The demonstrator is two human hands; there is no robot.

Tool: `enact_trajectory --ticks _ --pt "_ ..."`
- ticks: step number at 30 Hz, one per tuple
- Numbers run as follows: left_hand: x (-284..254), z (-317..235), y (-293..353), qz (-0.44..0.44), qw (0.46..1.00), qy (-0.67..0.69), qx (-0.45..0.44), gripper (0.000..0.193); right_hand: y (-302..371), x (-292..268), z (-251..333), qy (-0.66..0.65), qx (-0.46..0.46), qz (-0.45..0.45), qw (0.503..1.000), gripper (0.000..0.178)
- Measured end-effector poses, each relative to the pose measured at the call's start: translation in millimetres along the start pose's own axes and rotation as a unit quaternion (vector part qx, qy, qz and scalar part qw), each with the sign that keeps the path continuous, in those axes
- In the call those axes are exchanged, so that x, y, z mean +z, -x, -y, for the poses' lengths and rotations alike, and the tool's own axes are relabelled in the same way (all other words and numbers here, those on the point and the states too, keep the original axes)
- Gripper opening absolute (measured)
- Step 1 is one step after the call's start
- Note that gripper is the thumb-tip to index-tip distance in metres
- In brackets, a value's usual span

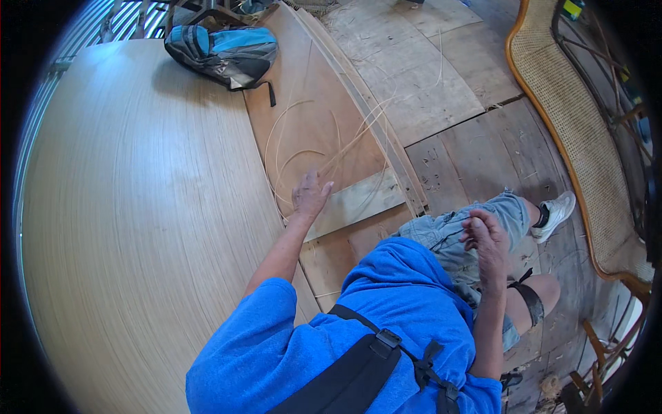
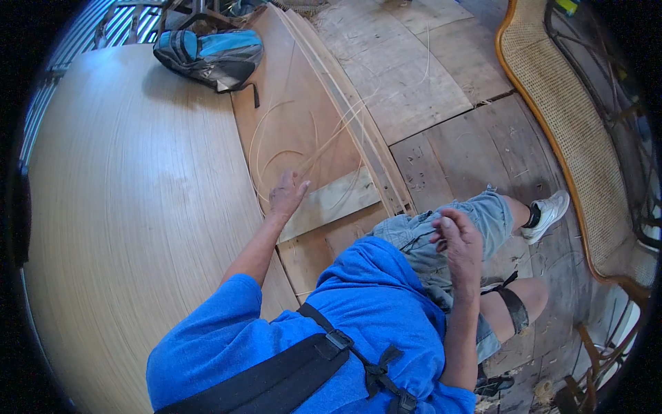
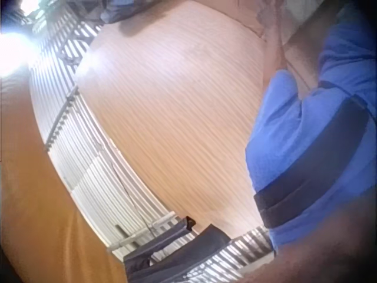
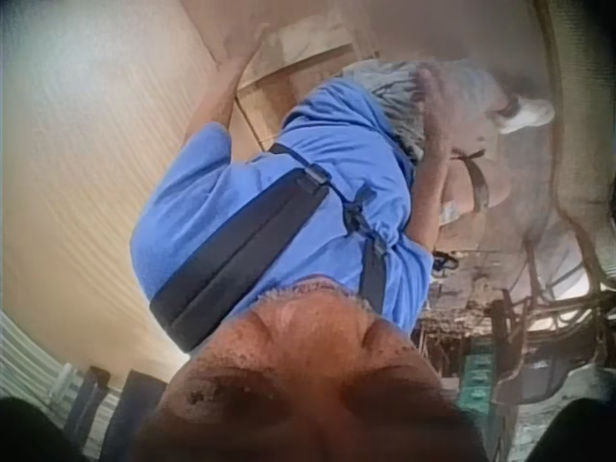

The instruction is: Stripping or shaving thin strips of bamboo or wood using a small knife against a protected leg.

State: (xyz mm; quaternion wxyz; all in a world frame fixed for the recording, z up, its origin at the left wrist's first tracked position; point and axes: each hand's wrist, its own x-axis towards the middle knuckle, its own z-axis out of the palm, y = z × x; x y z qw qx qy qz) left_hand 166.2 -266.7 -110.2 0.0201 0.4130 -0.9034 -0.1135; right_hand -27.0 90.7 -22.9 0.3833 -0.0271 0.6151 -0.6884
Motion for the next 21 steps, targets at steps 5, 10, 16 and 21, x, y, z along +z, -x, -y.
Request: enact_trajectory --ticks 5,10,16,21 --pt "7 9 -9 -0.003 0.999 -0.019 -0.033 0.04 -16 27 -11 0.021 0.083 0.054 0.995 0.02" --pt "19 34 -19 0.041 0.998 -0.047 -0.008 0.031 -22 22 -19 0.003 0.082 0.039 0.996 0.02" --pt "-20 -45 9 0.096 0.995 0.007 -0.016 0.027 -24 17 -22 -0.058 0.087 0.024 0.994 0.02" --pt "1 -75 52 0.053 0.993 0.061 0.085 0.034 -23 15 -23 -0.064 0.088 0.021 0.994 0.019"
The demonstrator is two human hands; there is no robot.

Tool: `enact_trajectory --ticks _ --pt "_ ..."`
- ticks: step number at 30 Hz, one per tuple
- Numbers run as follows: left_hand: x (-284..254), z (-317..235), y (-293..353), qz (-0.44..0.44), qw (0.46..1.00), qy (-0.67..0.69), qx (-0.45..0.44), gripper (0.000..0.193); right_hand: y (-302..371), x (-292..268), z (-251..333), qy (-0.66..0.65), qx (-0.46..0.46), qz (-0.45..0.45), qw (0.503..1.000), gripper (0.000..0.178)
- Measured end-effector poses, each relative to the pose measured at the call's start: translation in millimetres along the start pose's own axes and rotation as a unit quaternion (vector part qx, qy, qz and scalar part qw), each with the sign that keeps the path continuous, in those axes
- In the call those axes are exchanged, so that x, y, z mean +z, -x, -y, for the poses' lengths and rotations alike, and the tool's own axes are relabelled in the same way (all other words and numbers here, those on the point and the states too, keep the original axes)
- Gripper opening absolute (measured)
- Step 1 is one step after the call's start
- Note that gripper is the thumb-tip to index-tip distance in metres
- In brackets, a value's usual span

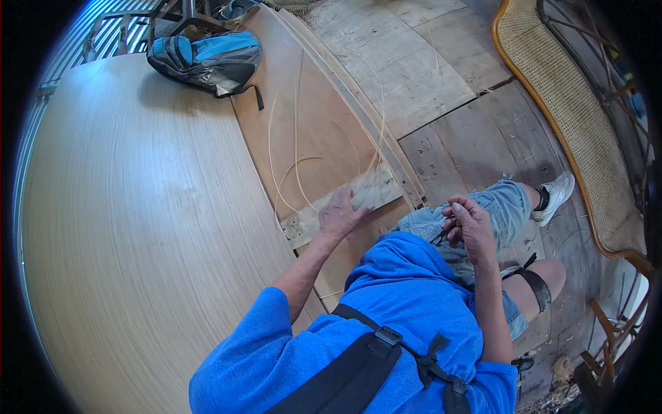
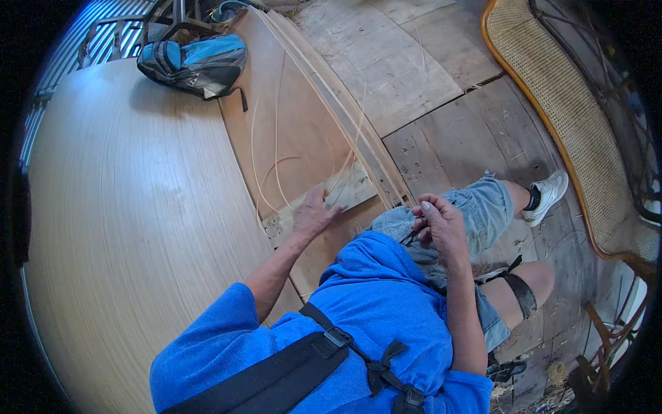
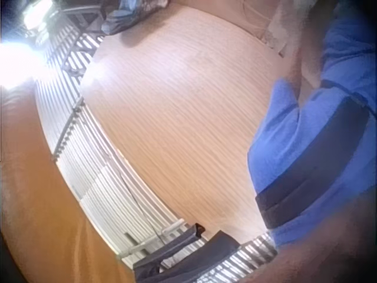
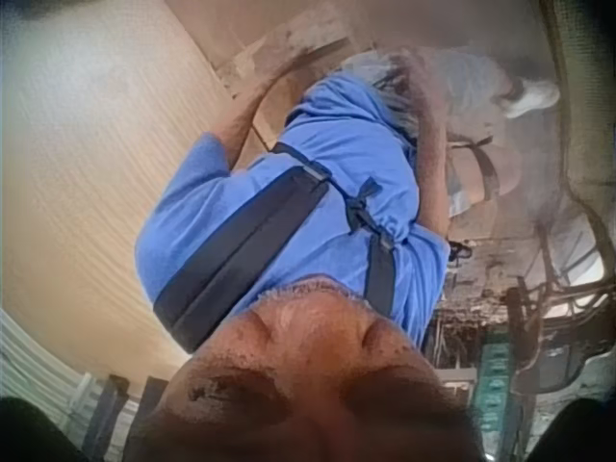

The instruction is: Stripping or shaving thin strips of bamboo or wood using a small knife against a protected leg.

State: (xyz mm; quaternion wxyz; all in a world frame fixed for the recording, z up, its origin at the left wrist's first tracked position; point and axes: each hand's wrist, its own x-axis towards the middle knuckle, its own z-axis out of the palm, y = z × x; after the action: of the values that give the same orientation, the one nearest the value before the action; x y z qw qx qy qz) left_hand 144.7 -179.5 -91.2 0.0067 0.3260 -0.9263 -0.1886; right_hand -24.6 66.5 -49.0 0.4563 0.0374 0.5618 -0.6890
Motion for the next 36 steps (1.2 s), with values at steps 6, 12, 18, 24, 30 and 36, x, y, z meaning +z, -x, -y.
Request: enact_trajectory --ticks 6,12,18,24,30,36 --pt "21 5 1 0.101 0.994 -0.014 0.043 0.026 5 -4 5 -0.065 0.013 -0.003 0.998 0.018" --pt "-18 -133 -41 -0.039 0.952 0.243 0.181 0.019 23 0 -8 -0.116 0.101 0.167 0.974 0.045" --pt "-29 -281 1 0.199 0.755 0.604 0.157 0.018 58 -2 41 -0.419 -0.067 0.047 0.904 0.044" --pt "-24 -295 22 0.328 0.667 0.645 0.178 0.02 62 -65 22 -0.416 -0.233 -0.098 0.873 0.017" --pt "-30 -286 -4 0.293 0.666 0.678 0.106 0.025 52 -63 22 -0.422 -0.266 -0.119 0.858 0.014" --pt "-45 -254 -16 0.44 0.698 0.56 0.073 0.028 59 -57 24 -0.401 -0.217 -0.066 0.888 0.016"
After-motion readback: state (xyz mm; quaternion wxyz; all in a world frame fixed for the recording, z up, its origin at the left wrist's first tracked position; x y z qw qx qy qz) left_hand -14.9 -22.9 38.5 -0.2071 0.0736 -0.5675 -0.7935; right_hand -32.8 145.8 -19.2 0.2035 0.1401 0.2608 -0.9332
